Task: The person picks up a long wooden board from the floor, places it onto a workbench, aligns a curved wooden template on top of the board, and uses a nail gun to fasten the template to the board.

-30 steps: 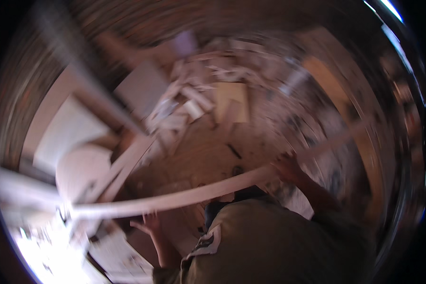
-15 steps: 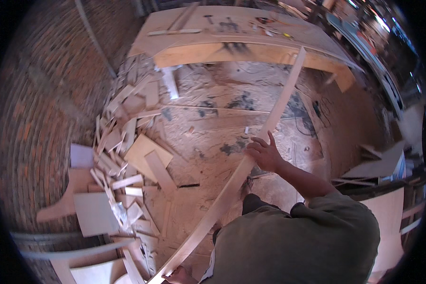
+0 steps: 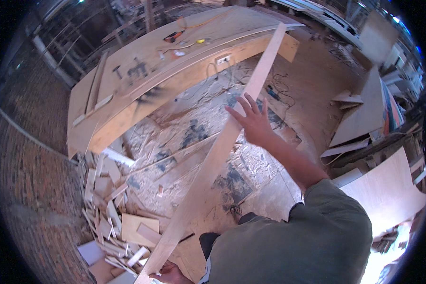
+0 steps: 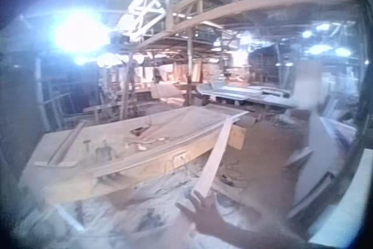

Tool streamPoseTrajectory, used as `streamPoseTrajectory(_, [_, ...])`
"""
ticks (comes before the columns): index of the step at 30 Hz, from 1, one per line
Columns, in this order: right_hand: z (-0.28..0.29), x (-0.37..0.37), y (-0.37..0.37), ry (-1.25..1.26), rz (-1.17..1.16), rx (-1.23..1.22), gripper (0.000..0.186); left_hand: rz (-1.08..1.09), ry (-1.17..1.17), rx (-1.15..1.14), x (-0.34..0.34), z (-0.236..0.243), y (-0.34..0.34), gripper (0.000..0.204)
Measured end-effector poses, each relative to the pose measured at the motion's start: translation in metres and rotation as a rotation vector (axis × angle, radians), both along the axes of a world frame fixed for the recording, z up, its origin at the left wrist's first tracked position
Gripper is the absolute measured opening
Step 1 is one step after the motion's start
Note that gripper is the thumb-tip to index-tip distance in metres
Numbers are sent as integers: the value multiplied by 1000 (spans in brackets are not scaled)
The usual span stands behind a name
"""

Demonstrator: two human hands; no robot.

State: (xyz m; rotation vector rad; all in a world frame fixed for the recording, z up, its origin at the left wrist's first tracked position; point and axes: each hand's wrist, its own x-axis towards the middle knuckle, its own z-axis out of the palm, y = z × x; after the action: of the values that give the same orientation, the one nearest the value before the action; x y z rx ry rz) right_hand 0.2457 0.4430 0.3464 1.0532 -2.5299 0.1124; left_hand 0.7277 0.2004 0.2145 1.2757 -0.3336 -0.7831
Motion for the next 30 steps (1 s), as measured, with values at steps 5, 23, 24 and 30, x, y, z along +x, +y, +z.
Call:
streamPoseTrajectory(5, [14, 20, -58, -313, 380, 32, 106, -370, 1040, 233, -106, 87, -24, 51])
streamPoseTrajectory(23, [-76, -228, -98, -386, 110, 118, 41, -1258, 767, 67, -455, 21, -167, 65])
streamPoseTrajectory(24, [-78, -253, -95, -332, 82, 77, 41, -1241, 760, 130, -482, 25, -165, 62])
streamPoseTrajectory(30, [-67, -419, -65, -369, 59, 52, 39, -1490, 795, 136, -618, 13, -146, 72])
